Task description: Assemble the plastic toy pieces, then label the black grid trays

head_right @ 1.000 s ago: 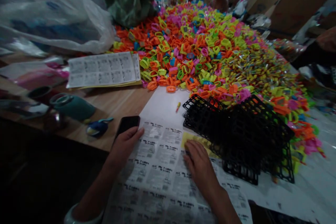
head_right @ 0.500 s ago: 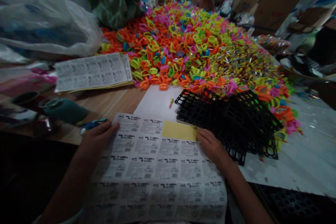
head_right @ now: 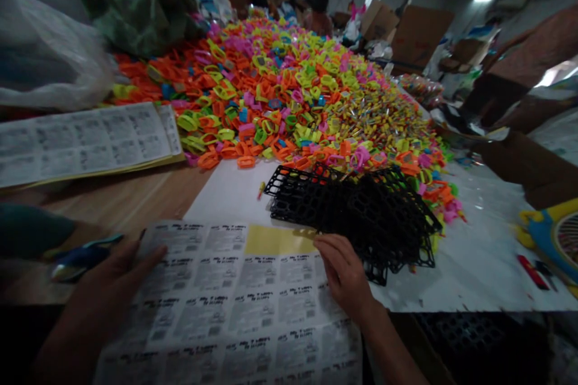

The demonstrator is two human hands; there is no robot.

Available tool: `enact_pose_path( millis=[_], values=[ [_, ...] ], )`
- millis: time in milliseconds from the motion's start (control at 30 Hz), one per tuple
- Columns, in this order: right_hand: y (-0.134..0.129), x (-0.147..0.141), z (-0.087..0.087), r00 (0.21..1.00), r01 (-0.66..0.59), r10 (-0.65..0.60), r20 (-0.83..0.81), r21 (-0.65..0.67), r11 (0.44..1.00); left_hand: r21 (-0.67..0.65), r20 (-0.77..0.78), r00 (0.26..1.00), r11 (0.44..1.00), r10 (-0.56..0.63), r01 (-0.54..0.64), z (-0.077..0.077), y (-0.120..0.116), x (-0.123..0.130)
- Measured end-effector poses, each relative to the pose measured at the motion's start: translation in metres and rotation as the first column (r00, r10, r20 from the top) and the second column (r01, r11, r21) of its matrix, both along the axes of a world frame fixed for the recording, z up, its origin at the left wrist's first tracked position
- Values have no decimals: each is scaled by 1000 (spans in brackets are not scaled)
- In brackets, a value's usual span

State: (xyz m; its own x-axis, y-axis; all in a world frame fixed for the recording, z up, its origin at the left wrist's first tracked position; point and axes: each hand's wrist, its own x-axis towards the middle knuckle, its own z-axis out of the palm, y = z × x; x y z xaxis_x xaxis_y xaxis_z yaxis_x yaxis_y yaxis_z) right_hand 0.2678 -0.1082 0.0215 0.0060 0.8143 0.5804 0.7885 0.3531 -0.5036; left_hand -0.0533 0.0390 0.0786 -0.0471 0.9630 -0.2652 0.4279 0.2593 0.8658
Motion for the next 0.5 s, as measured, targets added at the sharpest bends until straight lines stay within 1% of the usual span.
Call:
enact_pose_path(
  millis=[67, 167, 233, 300, 400, 433, 467, 500],
  values=[
    [9, -15, 10, 997, 4, -10, -78, -74, 997, -38, 74, 997, 999, 23, -21, 7, -7, 4],
    [40, -42, 13, 985, -131, 105, -134, -206, 970, -48, 235, 972, 999, 20, -9, 20, -15, 6],
    [64, -58, 10, 969, -204, 159, -188, -251, 946, -39, 289, 957, 999, 20, -9, 29, -20, 3],
    [86, -69, 11, 945, -248, 169, -280, -279, 928, -25, 284, 958, 999, 41, -35, 35, -24, -1],
    [107, -75, 20, 897, -310, 166, -409, -317, 896, -33, 285, 955, 997, 78, -71, 41, -29, -9],
    [111, -75, 24, 890, -327, 180, -419, -313, 892, -42, 297, 950, 995, 95, -86, 43, -30, -11],
    [112, -75, 29, 894, -327, 196, -402, -287, 901, -55, 306, 945, 993, 116, -105, 43, -32, -13],
    [111, -75, 35, 912, -305, 210, -353, -238, 922, -72, 305, 942, 990, 138, -122, 44, -33, -16]
  ],
)
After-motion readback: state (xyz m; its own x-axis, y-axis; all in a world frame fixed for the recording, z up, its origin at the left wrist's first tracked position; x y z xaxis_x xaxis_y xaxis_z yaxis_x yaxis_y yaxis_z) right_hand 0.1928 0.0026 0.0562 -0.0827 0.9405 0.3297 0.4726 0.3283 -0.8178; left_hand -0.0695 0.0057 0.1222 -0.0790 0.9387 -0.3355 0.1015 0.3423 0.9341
